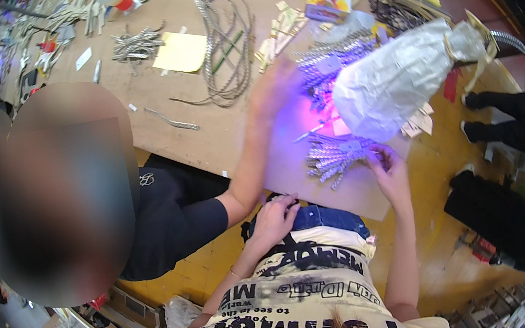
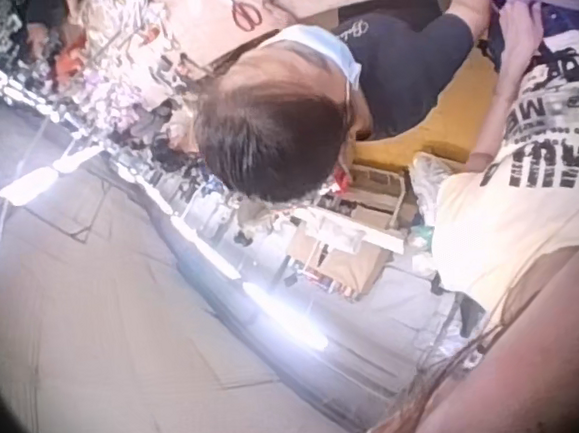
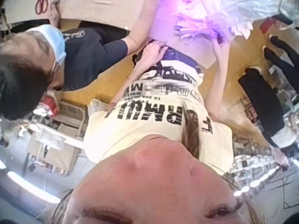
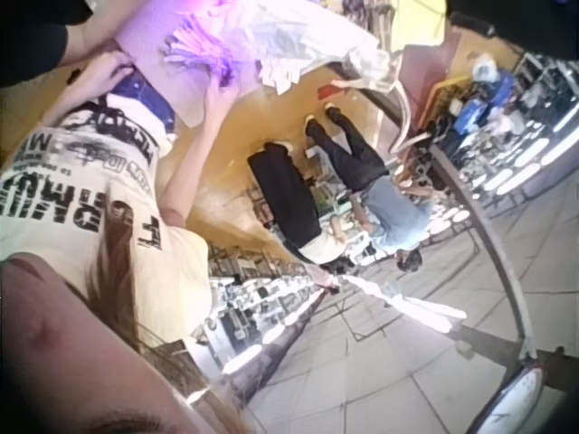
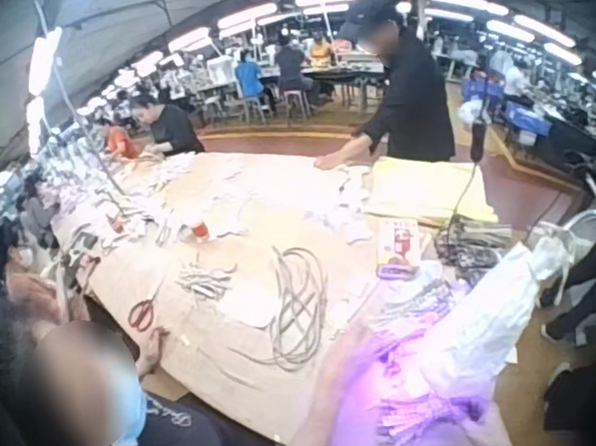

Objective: The person assembles a braided silver trim by hand, pressing it onto a cardboard backing and using a UV lamp to cure the adhesive. She then moves to another workstation to continue assembling similar trims with a coworker.

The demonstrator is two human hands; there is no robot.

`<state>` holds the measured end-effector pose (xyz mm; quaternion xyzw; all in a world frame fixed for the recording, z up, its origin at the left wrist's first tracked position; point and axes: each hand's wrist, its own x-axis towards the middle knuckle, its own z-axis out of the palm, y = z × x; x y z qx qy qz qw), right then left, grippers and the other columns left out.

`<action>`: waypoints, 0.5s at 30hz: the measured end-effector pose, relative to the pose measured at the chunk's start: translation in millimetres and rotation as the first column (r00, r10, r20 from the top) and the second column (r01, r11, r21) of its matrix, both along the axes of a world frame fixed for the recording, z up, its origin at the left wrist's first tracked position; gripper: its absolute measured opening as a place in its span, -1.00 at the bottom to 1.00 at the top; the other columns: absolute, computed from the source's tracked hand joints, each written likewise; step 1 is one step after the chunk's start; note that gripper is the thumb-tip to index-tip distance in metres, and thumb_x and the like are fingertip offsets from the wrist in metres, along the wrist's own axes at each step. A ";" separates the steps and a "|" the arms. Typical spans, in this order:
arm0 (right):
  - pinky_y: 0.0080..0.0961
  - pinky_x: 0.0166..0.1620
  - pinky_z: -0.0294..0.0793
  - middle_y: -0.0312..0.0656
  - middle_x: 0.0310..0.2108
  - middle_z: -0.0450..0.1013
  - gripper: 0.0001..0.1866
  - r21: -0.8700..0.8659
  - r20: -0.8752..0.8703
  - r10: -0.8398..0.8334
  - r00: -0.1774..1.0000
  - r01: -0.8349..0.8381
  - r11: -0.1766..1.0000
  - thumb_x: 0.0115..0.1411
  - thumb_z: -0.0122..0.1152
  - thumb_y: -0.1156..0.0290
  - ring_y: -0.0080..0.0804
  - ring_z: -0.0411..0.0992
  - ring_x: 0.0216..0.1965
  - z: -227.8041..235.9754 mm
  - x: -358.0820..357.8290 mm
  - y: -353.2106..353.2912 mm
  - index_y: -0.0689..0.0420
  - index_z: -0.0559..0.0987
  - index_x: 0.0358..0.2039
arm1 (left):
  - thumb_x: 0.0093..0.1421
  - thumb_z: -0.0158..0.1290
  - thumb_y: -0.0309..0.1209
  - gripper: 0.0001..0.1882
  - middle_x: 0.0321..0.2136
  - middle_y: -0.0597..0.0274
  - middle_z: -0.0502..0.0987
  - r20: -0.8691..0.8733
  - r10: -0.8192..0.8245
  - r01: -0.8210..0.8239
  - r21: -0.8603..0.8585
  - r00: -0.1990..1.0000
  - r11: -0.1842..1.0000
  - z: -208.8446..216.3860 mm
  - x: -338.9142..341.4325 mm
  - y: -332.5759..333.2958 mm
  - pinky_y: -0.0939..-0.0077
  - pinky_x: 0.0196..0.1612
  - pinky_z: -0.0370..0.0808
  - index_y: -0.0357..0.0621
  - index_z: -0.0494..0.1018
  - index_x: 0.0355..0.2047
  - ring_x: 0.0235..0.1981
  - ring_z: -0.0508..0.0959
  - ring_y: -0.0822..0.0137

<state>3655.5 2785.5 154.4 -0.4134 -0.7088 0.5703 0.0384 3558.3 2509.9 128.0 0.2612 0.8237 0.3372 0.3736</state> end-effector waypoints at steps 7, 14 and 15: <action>-0.65 -0.28 0.43 -0.26 -0.40 0.49 -0.70 -0.008 0.083 0.055 0.995 -0.055 0.998 0.24 0.20 0.38 -0.61 0.42 -0.41 -25.9 15.0 -19.7 0.34 0.53 -0.12 | 0.24 0.04 -0.34 -0.67 -0.27 -0.03 0.58 -0.006 0.004 -0.004 -0.013 1.000 1.000 5.1 -4.1 1.9 0.26 -0.28 0.50 -0.26 0.50 -0.04 -0.43 0.58 0.07; -0.65 -0.25 0.45 -0.28 -0.35 0.52 -0.67 -0.019 0.116 0.169 0.979 -0.168 0.986 0.25 0.21 0.34 -0.60 0.47 -0.34 -27.1 -3.5 -27.8 0.33 0.52 -0.09 | 0.24 0.03 -0.34 -0.66 -0.34 -0.01 0.56 -0.013 0.067 -0.067 0.027 0.998 0.997 5.5 4.5 -1.8 0.24 -0.27 0.49 -0.26 0.50 -0.04 -0.42 0.57 0.06; -0.66 -0.29 0.42 -0.30 -0.39 0.49 -0.69 -0.018 0.096 0.165 0.982 -0.164 0.986 0.24 0.21 0.35 -0.63 0.42 -0.38 -26.7 -6.1 -29.9 0.32 0.53 -0.12 | 0.24 0.03 -0.34 -0.67 -0.35 -0.01 0.56 0.004 0.085 -0.085 0.017 0.996 0.996 5.8 5.6 -2.9 0.24 -0.27 0.49 -0.26 0.50 -0.04 -0.42 0.57 0.06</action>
